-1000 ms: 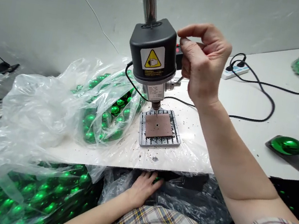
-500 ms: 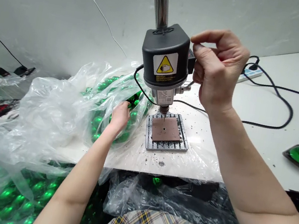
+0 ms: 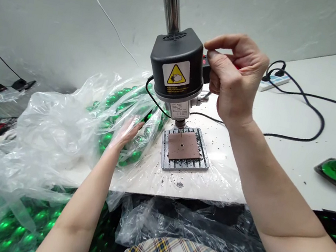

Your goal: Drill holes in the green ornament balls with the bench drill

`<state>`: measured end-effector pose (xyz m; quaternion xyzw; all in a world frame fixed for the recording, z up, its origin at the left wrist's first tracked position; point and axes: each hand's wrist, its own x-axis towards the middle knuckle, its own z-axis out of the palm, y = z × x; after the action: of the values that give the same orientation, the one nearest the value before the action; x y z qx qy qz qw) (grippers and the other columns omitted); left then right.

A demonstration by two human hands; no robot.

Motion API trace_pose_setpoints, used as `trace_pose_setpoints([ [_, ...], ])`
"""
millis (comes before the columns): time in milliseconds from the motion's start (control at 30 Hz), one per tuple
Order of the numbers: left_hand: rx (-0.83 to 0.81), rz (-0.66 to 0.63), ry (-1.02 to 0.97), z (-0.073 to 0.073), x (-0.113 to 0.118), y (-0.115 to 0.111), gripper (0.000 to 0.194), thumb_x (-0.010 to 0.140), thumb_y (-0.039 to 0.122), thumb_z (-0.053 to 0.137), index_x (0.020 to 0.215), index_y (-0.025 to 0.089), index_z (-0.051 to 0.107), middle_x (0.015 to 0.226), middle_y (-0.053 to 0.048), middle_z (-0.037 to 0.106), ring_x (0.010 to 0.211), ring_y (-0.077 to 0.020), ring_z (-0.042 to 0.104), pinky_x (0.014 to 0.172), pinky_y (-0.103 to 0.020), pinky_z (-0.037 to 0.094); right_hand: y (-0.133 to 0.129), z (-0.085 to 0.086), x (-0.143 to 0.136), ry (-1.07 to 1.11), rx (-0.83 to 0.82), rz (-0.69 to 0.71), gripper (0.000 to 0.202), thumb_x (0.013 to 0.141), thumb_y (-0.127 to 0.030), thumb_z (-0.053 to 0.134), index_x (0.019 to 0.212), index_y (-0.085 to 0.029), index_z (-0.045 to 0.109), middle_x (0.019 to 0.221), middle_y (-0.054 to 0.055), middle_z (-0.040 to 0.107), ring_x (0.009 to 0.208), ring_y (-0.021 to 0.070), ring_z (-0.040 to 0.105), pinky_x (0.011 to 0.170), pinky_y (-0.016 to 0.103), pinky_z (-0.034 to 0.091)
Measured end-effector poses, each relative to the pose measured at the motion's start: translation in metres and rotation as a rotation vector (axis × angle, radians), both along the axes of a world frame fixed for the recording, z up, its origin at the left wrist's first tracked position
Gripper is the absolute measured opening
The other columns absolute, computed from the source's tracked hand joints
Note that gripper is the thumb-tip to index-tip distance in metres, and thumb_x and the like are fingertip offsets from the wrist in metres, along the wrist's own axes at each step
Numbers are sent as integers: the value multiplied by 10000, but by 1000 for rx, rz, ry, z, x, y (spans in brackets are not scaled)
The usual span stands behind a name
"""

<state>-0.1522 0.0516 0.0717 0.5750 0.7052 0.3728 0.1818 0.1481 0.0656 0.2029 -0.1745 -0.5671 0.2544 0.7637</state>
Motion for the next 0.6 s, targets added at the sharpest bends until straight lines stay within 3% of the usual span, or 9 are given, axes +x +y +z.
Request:
trace_pose_setpoints([
  [67, 29, -23, -219, 11, 13, -9, 456, 817, 517, 658, 1153, 210, 638, 837, -41, 648, 644, -181, 577, 624, -310, 470, 0, 0, 0, 14, 8, 17, 201, 836, -437, 723, 816, -250, 651, 511, -42, 455, 378, 101, 336, 369, 286, 310],
  [167, -23, -86, -608, 29, 35, -25, 442, 917, 535, 468, 1092, 162, 629, 859, -80, 654, 606, -164, 566, 555, -302, 446, -1, 0, 0, 21, -7, 18, 164, 827, -402, 728, 811, -254, 659, 542, -32, 496, 388, 104, 337, 367, 296, 292],
  [233, -70, -170, -786, 41, 49, -37, 441, 918, 514, 443, 1040, 136, 635, 915, -131, 679, 676, -196, 612, 582, -332, 479, -2, 0, 0, -2, -28, -5, 185, 841, -432, 715, 823, -260, 649, 571, -24, 528, 401, 110, 356, 366, 300, 293],
  [333, -130, -329, -885, 49, 69, -55, 480, 919, 542, 451, 1131, 147, 622, 1047, -178, 691, 893, -267, 677, 681, -394, 541, -3, -1, 2, -49, -40, -30, 205, 884, -454, 676, 862, -254, 638, 616, -13, 562, 426, 109, 383, 382, 289, 316],
  [433, -252, -400, -956, 37, 89, -68, 496, 932, 569, 460, 1245, 203, 577, 1165, -163, 671, 1065, -296, 675, 766, -438, 574, -2, -3, 3, -107, -73, -78, 194, 929, -449, 620, 910, -258, 644, 642, -4, 572, 453, 112, 398, 389, 277, 306],
  [600, -209, -256, -1084, -10, 115, -73, 443, 869, 488, 649, 1228, 235, 588, 1195, -110, 671, 1083, -265, 676, 868, -459, 595, -2, -4, 4, -97, -28, -77, 246, 913, -509, 621, 892, -265, 640, 607, -2, 535, 427, 124, 384, 370, 292, 266],
])
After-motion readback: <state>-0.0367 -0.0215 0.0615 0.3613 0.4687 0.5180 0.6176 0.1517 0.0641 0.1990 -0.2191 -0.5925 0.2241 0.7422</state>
